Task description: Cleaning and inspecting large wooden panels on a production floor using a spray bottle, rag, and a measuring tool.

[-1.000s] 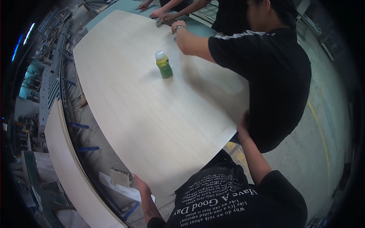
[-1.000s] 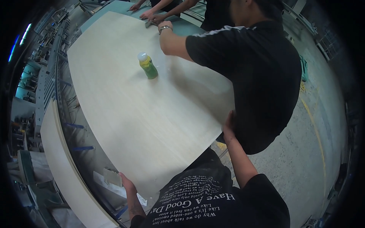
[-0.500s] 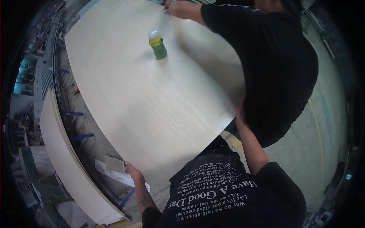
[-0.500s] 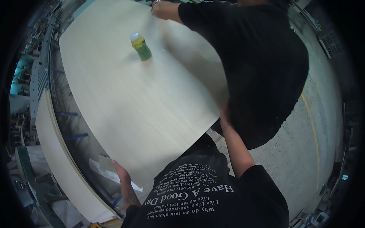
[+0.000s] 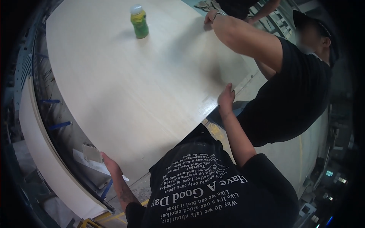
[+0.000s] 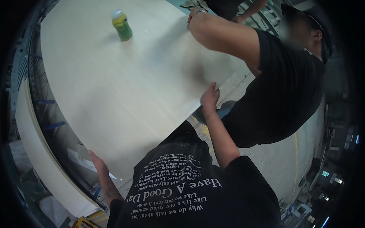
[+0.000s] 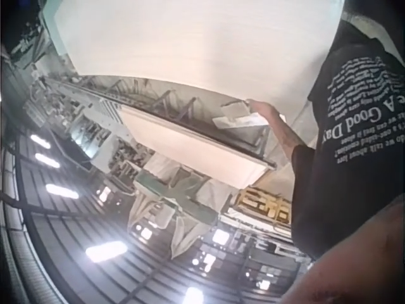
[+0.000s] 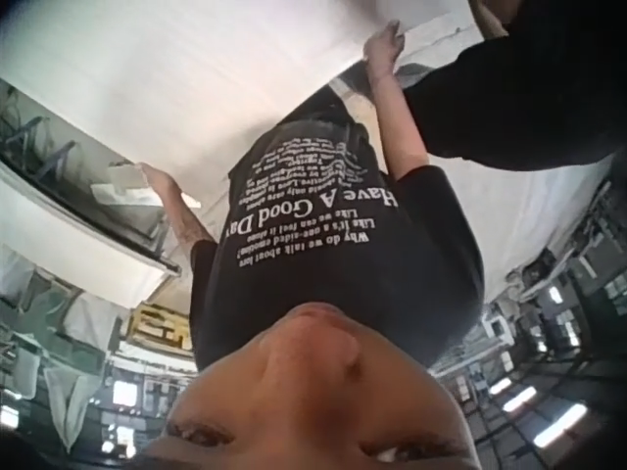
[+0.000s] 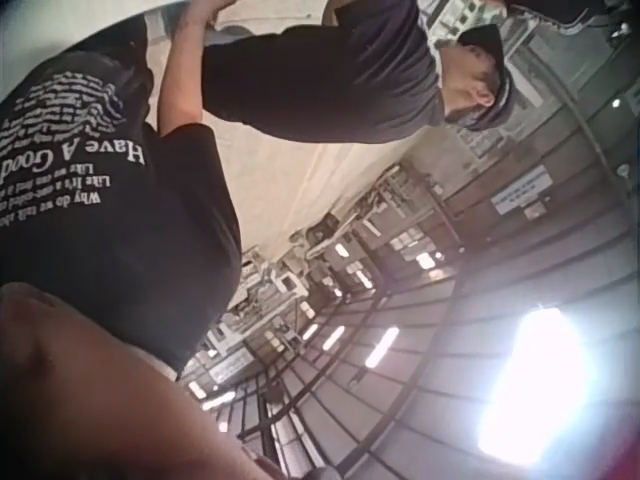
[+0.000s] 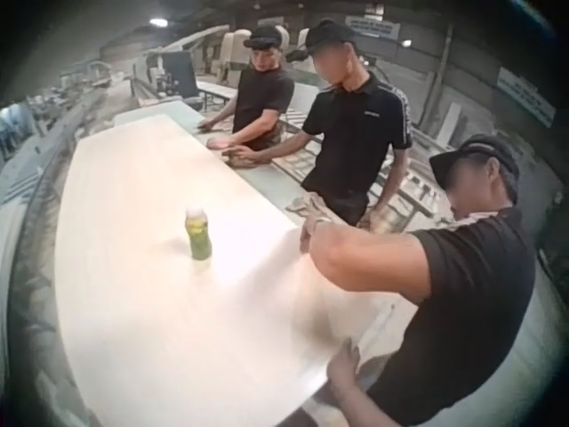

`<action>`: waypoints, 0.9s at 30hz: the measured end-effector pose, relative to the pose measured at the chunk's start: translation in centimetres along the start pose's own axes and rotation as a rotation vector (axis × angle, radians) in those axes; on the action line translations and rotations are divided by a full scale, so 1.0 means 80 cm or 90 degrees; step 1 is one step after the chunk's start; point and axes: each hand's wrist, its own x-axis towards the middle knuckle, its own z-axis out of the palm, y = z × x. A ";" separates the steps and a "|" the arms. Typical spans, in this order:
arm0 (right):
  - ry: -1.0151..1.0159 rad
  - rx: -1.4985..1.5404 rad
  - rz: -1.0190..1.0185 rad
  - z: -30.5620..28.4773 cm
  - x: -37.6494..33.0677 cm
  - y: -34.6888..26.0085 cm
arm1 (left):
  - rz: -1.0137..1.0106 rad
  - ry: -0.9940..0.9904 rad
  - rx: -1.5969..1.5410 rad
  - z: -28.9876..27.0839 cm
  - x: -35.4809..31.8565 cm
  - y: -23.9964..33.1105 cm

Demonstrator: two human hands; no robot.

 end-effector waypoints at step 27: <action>0.010 -0.032 -0.068 0.000 -0.019 -0.017 | -0.058 0.052 0.069 -0.008 0.004 0.003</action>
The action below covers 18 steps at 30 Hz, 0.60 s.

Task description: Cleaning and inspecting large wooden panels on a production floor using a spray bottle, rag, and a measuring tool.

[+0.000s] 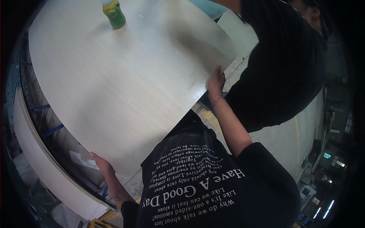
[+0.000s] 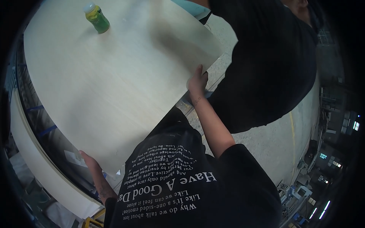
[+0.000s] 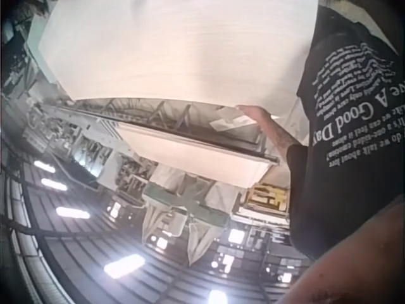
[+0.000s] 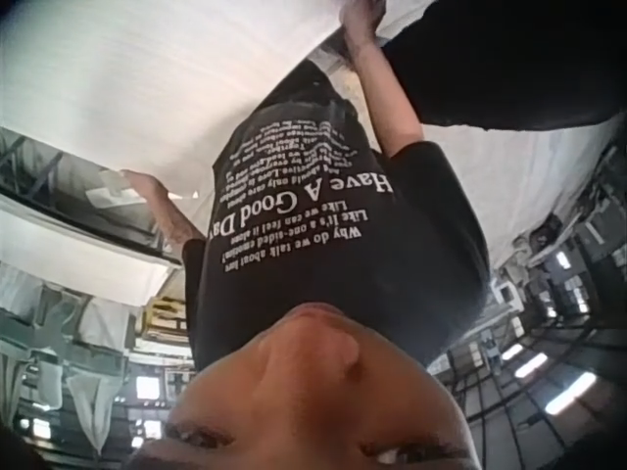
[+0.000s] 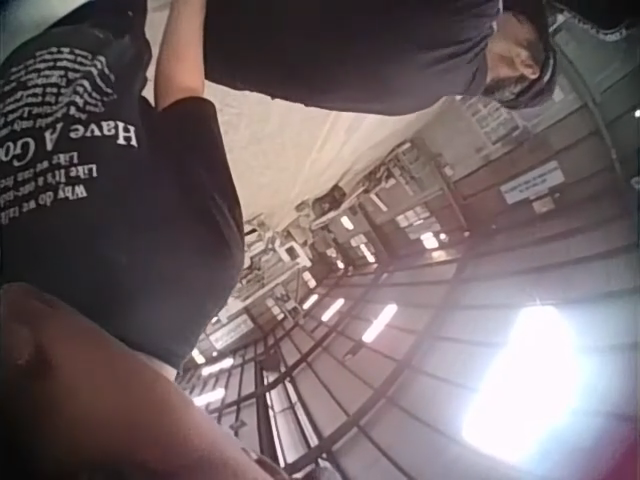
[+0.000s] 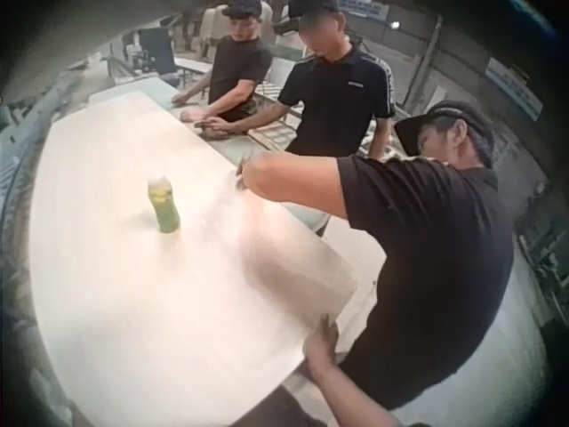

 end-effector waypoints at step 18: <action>0.007 -0.037 -0.072 0.000 -0.003 -0.006 | 0.198 0.134 0.320 0.016 -0.024 0.020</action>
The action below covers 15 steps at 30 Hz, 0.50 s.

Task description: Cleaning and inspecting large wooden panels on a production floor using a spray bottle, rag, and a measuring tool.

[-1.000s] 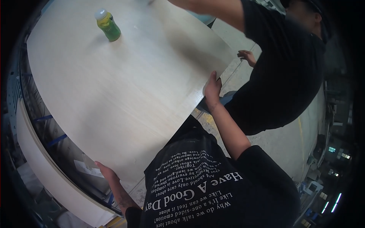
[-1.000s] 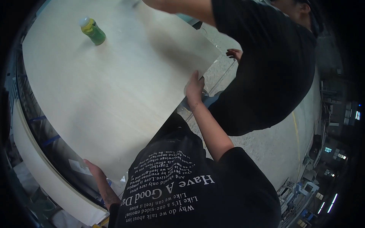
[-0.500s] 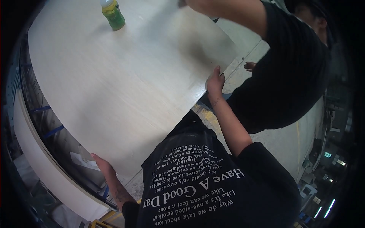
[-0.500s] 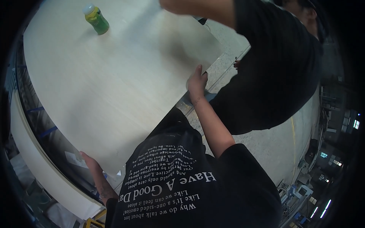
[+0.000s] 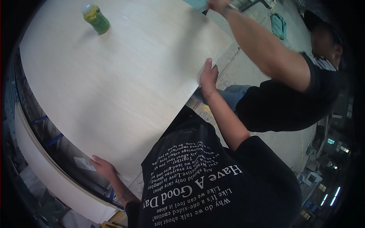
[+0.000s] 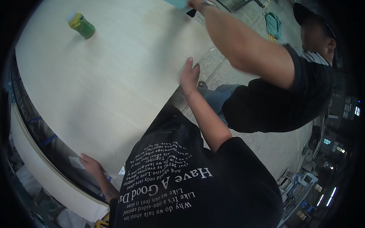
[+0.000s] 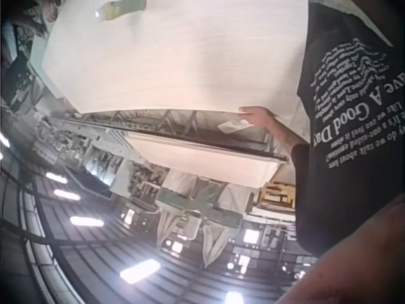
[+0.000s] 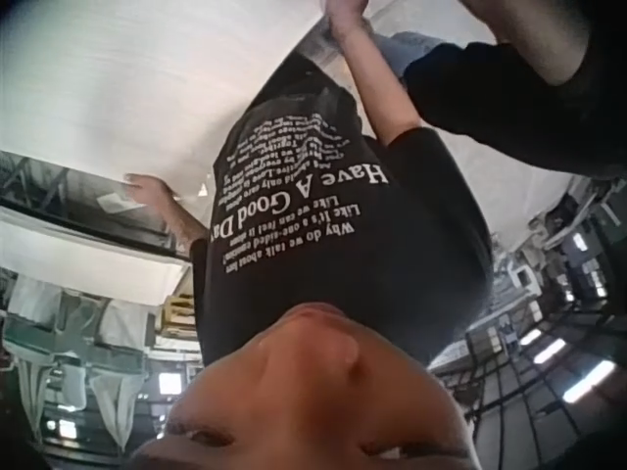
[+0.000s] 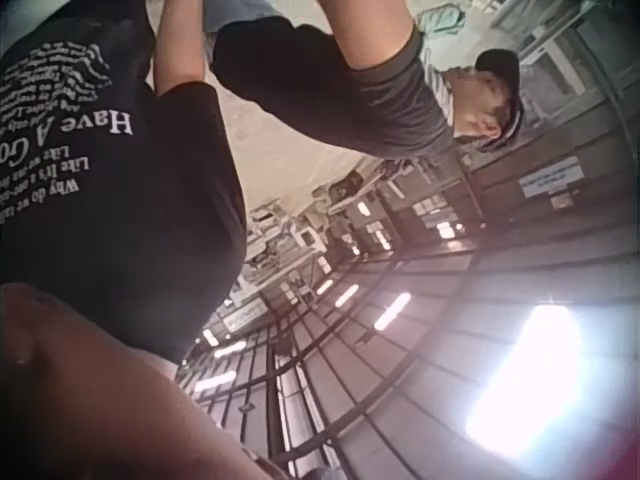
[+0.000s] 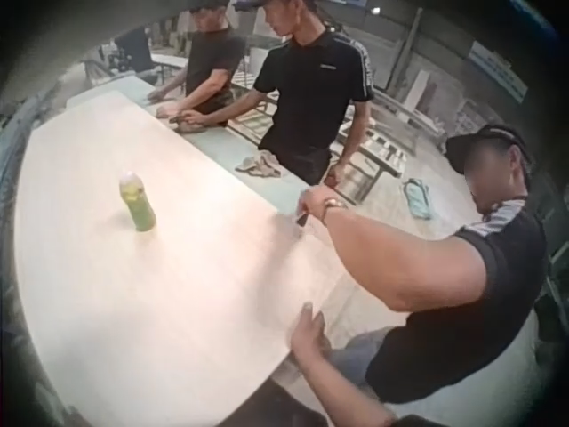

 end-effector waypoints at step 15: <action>0.064 0.036 -0.047 -0.009 -0.008 -0.008 | 0.393 0.210 0.140 0.046 0.095 0.183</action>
